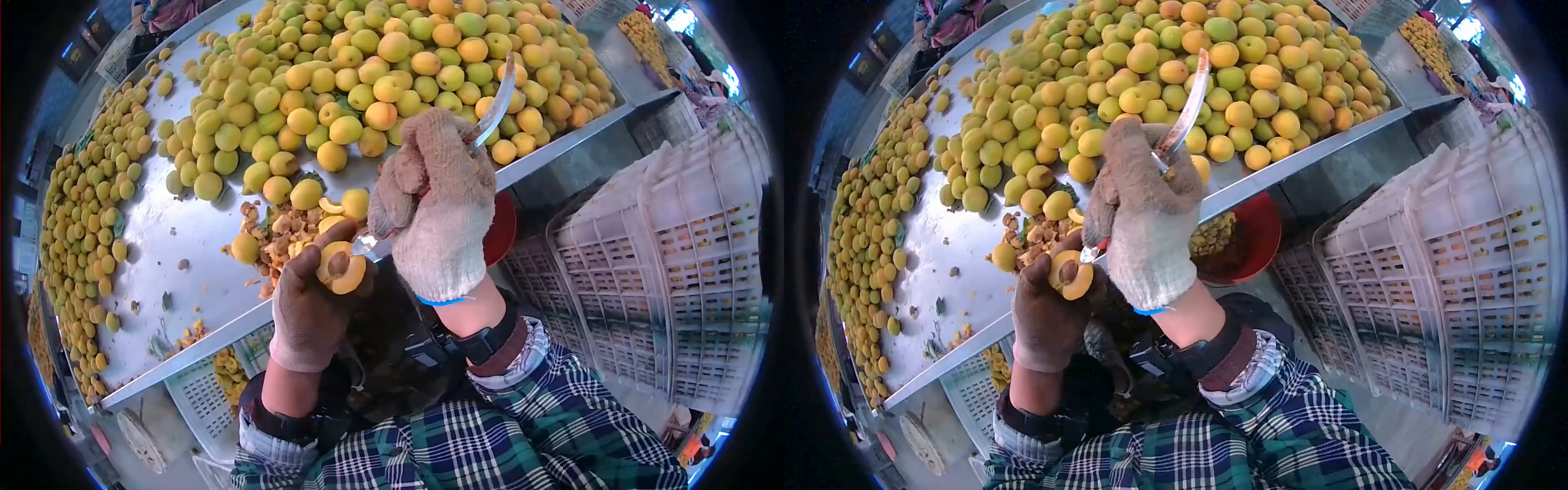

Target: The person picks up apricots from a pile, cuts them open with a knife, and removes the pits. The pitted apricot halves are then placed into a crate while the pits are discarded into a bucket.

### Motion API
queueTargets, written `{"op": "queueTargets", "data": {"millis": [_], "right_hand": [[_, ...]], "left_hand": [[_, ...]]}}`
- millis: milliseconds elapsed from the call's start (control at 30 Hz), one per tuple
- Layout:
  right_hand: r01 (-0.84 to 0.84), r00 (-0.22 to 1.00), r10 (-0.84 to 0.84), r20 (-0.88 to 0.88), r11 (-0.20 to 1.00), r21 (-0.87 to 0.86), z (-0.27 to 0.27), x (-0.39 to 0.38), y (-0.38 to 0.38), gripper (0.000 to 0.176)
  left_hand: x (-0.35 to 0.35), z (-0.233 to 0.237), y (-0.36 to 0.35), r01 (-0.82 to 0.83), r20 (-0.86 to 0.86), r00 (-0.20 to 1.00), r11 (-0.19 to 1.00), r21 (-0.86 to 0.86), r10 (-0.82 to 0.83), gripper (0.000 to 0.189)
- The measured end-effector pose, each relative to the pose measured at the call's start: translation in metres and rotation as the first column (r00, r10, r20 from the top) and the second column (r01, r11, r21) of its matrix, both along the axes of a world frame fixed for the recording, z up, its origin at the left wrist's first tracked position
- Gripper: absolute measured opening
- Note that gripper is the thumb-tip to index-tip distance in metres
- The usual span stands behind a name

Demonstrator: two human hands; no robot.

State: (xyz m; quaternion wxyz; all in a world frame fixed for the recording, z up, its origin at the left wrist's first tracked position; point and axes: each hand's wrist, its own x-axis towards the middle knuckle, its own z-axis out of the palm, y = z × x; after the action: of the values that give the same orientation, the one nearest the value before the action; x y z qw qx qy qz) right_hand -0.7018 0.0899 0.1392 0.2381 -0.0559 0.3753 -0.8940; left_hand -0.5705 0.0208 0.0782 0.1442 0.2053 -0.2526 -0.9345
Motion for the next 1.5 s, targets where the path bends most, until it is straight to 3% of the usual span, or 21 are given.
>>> {"op": "queueTargets", "data": {"millis": [33, 67, 167, 267, 367, 567, 733, 800, 833, 900, 967, 1067, 1133, 1200, 1267, 1333, 1433, 1500], "right_hand": [[-0.001, 1.0, 0.001, -0.018, 1.0, 0.009, 0.0, 0.001, 0.001, 0.019], [-0.004, 0.999, 0.004, -0.036, 1.0, 0.018, 0.001, 0.002, 0.002, 0.02], [-0.023, 0.996, 0.028, -0.09, 0.998, 0.057, 0.004, 0.006, 0.004, 0.021], [-0.017, 0.993, 0.025, -0.119, 0.998, 0.067, 0.004, 0.013, 0.002, 0.023], [-0.042, 0.99, 0.059, -0.13, 0.99, 0.133, 0.007, 0.016, 0.005, 0.029], [-0.043, 0.981, 0.069, -0.18, 0.988, 0.147, 0.001, 0.02, 0.004, 0.043], [-0.027, 0.967, 0.079, -0.244, 0.977, 0.21, 0.0, 0.022, 0.004, 0.044], [0.057, 0.922, 0.038, -0.385, 0.971, 0.233, -0.005, 0.023, 0.002, 0.043], [0.123, 0.875, 0.003, -0.484, 0.966, 0.228, -0.011, 0.022, -0.001, 0.042], [0.106, 0.871, 0.005, -0.492, 0.975, 0.198, -0.015, 0.02, -0.002, 0.041], [-0.053, 0.947, 0.093, -0.306, 0.989, 0.135, -0.008, 0.016, 0.003, 0.042], [-0.258, 0.966, 0.257, -0.027, 0.966, -0.019, 0.002, 0.012, 0.009, 0.043], [-0.278, 0.96, 0.279, 0.002, 0.959, -0.06, -0.001, 0.01, 0.01, 0.045], [-0.276, 0.96, 0.279, 0.031, 0.958, -0.084, -0.002, 0.011, 0.009, 0.046], [-0.25, 0.965, 0.255, 0.058, 0.964, -0.089, -0.004, 0.011, 0.008, 0.046], [-0.202, 0.969, 0.199, -0.147, 0.979, -0.008, -0.011, 0.016, 0.004, 0.045], [-0.02, 0.818, 0.121, -0.562, 0.983, 0.182, -0.019, 0.017, 0.005, 0.034], [0.092, 0.673, 0.109, -0.731, 0.969, 0.228, -0.024, 0.013, 0.009, 0.028]], "left_hand": [[-0.001, 0.001, 0.002, -0.009, 0.006, 1.0, 0.999, -0.041, 0.009, 0.043], [-0.003, 0.001, 0.003, -0.024, 0.037, 0.999, 0.999, 0.034, 0.023, 0.049], [-0.007, 0.01, 0.012, -0.011, 0.207, 0.978, 0.994, -0.113, 0.035, 0.056], [-0.009, 0.004, 0.016, -0.033, 0.237, 0.971, 0.999, 0.033, 0.024, 0.058], [-0.012, 0.014, 0.018, -0.088, 0.347, 0.935, 0.996, 0.025, 0.074, 0.055], [-0.009, 0.018, 0.019, -0.065, 0.429, 0.888, 0.969, -0.24, 0.166, 0.058], [-0.009, 0.014, 0.022, -0.083, 0.411, 0.886, 0.945, -0.317, 0.216, 0.058], [-0.008, 0.013, 0.023, -0.029, 0.386, 0.88, 0.842, -0.539, 0.278, 0.053], [-0.006, 0.011, 0.022, 0.028, 0.352, 0.882, 0.711, -0.703, 0.314, 0.047], [-0.001, 0.006, 0.019, 0.132, 0.266, 0.895, 0.356, -0.925, 0.358, 0.036], [0.002, 0.003, 0.018, 0.208, 0.171, 0.917, -0.066, -0.976, 0.361, 0.026], [0.002, 0.012, 0.017, 0.156, 0.081, 0.931, -0.186, -0.97, 0.357, 0.022], [0.003, 0.006, 0.013, 0.121, 0.056, 0.942, -0.179, -0.976, 0.332, 0.023], [0.005, 0.002, 0.013, 0.116, 0.095, 0.942, -0.046, -0.992, 0.321, 0.031], [0.007, -0.002, 0.016, 0.123, 0.175, 0.934, 0.179, -0.976, 0.312, 0.041], [0.006, -0.013, 0.018, 0.098, 0.208, 0.925, 0.33, -0.939, 0.317, 0.051], [-0.004, -0.01, 0.028, -0.017, 0.114, 0.927, 0.344, -0.939, 0.357, 0.052], [-0.005, -0.011, 0.028, -0.008, 0.043, 0.941, 0.148, -0.989, 0.337, 0.05]]}}
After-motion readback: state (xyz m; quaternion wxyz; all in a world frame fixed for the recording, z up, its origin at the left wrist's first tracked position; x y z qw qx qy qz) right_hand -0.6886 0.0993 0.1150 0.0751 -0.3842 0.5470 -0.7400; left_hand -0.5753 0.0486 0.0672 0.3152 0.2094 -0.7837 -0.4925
